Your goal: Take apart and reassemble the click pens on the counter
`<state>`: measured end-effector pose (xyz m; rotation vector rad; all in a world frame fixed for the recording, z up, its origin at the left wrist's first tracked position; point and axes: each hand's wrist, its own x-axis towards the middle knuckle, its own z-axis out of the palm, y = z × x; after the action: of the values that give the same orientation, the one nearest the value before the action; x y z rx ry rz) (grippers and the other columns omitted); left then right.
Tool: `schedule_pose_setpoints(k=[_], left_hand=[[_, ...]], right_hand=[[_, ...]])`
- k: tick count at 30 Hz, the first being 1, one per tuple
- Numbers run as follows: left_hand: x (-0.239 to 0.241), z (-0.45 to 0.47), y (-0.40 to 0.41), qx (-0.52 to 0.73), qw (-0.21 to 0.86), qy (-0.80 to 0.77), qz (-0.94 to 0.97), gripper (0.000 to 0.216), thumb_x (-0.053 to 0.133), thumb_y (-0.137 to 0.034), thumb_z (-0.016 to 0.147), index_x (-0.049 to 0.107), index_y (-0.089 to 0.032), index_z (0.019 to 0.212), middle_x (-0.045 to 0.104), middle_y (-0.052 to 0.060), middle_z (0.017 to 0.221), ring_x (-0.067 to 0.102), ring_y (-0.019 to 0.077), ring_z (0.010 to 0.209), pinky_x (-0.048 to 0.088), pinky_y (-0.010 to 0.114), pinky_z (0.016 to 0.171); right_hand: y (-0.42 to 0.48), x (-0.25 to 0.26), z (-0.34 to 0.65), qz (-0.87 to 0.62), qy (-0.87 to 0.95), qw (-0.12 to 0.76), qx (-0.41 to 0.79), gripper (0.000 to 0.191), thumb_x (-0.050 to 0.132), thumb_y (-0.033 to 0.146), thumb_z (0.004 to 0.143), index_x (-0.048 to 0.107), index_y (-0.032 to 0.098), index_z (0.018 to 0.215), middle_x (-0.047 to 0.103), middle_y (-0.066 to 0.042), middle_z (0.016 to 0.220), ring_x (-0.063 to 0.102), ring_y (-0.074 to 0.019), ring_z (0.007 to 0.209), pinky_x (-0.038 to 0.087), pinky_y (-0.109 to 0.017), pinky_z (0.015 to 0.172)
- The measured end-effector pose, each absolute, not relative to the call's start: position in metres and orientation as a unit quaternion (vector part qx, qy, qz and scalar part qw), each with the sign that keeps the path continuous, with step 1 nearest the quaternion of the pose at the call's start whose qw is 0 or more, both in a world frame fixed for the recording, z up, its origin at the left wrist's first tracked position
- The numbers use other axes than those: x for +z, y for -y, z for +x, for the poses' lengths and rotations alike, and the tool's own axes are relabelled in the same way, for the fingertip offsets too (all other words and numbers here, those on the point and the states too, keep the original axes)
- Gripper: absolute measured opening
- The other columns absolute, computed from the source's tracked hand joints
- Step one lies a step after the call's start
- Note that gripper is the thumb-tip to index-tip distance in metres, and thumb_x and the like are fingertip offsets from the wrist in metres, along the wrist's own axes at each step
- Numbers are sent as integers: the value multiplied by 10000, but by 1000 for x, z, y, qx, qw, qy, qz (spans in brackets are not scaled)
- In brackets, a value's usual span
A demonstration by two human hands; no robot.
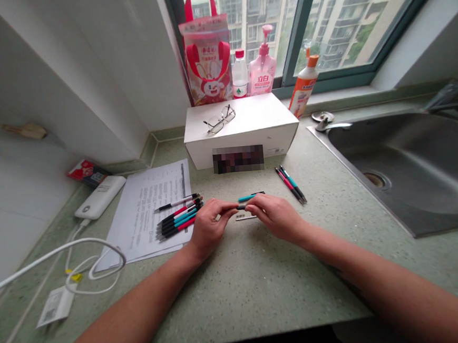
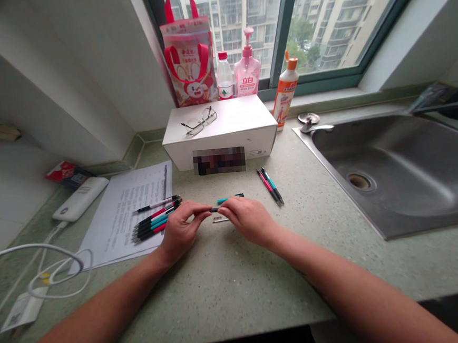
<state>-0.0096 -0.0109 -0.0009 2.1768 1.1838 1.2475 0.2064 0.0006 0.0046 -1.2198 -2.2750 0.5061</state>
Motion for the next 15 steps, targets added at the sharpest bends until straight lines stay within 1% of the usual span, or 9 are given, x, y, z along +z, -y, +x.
schedule_pose_setpoints(k=[3, 7, 10, 12, 14, 15], left_hand=[[-1, -10, 11, 450, 207, -436, 751, 108, 675, -295, 943, 743, -212, 957, 758, 38, 871, 689, 182, 802, 555, 332, 764], [-2, -10, 10, 451, 232, -448, 736, 124, 691, -313, 931, 749, -205, 946, 756, 39, 865, 691, 181, 793, 556, 325, 757], [-2, -10, 10, 455, 233, -445, 735, 108, 699, -300, 925, 747, -208, 953, 752, 33, 868, 686, 176, 797, 553, 321, 765], [-1, -10, 10, 455, 229, -438, 740, 92, 700, -284, 923, 745, -210, 959, 751, 30, 873, 682, 173, 803, 550, 318, 771], [-1, -10, 11, 453, 226, -431, 747, 85, 698, -271, 925, 742, -210, 965, 751, 31, 877, 679, 172, 808, 546, 315, 768], [-1, -10, 11, 452, 224, -429, 749, 81, 697, -265, 925, 740, -210, 966, 750, 32, 880, 678, 172, 810, 544, 313, 767]], right_hand=[[0, 1, 204, -447, 818, 294, 213, 247, 503, 375, 1027, 669, 204, 959, 709, -49, 905, 633, -165, 773, 446, -289, 696], [2, 3, 202, -438, 797, 334, 249, 167, 590, 328, 981, 665, 189, 1035, 701, -53, 928, 618, -150, 732, 462, -277, 677], [4, 6, 201, -464, 786, 316, 260, 242, 643, 374, 944, 661, 193, 1104, 711, -48, 934, 630, -155, 726, 459, -281, 675], [4, 8, 200, -479, 783, 282, 277, 230, 576, 405, 982, 686, 209, 1034, 723, -31, 874, 643, -159, 722, 449, -283, 677], [4, 9, 199, -481, 781, 263, 299, 307, 477, 380, 1030, 689, 215, 881, 721, -15, 794, 646, -154, 705, 439, -276, 669], [4, 8, 199, -479, 779, 264, 305, 316, 473, 361, 1032, 677, 212, 841, 717, -13, 774, 643, -150, 697, 436, -273, 661]])
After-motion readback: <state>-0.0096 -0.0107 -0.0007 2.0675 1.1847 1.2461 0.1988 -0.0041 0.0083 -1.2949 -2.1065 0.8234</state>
